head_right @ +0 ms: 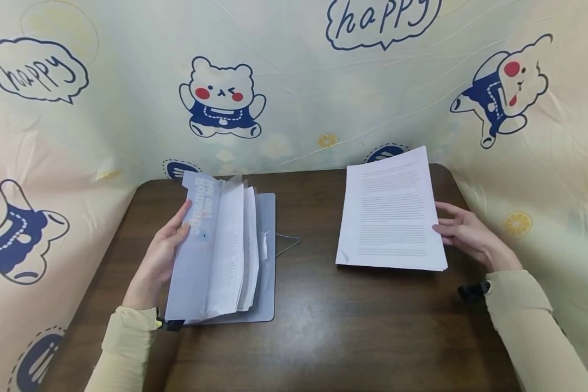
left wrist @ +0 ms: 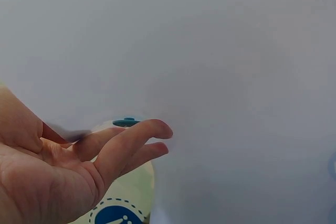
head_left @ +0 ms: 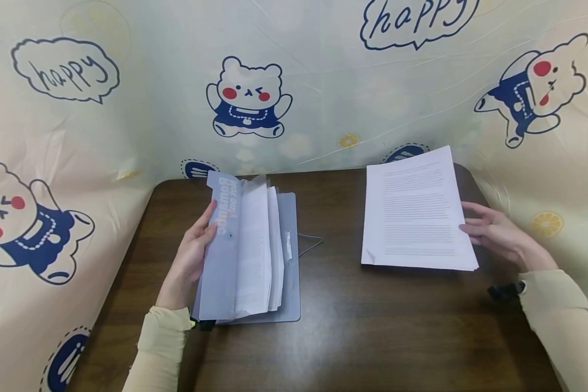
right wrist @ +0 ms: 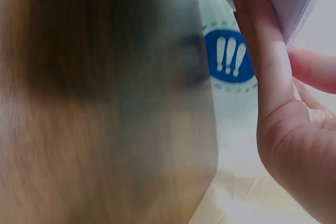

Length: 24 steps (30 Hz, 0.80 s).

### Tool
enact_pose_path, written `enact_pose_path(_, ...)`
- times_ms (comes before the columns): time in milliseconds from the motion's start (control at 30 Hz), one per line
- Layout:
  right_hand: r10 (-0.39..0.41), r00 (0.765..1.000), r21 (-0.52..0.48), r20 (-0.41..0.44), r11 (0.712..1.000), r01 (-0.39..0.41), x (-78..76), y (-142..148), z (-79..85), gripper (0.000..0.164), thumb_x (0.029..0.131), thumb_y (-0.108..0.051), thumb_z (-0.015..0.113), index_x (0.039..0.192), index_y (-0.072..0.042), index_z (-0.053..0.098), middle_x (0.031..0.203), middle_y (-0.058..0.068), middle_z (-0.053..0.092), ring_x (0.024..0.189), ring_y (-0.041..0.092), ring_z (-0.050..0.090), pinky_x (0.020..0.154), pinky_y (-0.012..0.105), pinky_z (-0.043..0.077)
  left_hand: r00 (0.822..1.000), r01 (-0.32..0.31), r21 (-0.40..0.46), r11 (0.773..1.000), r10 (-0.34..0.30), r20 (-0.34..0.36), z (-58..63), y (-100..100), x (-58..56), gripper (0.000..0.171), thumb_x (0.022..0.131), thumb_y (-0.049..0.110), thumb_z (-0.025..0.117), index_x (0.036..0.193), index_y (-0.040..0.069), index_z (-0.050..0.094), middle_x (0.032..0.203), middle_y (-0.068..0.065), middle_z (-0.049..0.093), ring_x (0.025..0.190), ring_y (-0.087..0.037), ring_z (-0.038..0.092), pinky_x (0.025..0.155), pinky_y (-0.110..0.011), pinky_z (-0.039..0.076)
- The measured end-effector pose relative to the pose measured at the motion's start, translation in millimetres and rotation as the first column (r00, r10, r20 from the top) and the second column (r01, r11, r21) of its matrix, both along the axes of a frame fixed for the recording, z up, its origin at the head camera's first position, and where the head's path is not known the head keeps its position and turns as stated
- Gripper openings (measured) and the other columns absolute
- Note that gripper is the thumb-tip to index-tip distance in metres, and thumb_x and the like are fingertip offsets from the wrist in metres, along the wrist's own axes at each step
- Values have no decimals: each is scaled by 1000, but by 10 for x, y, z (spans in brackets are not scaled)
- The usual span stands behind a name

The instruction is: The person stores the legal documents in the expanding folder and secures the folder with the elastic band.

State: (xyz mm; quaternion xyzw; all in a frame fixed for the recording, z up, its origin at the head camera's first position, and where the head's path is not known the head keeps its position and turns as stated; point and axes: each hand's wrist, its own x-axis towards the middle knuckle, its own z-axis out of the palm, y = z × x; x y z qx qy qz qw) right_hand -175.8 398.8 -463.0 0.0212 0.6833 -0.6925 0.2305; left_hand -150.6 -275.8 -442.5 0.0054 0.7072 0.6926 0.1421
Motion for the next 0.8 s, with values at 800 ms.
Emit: enact_pose_path(800, 314, 949, 41, -8, 949, -313, 167, -1164, -53, 81, 111, -11, 63, 173, 1, 13, 129, -9, 80, 112, 18, 82, 96, 35, 67, 1000, -13, -9, 1000, 13, 7, 35, 10, 19, 62, 122, 32, 34, 176, 43, 7, 189, -3, -7, 171, -37, 13, 103, -13, 54)
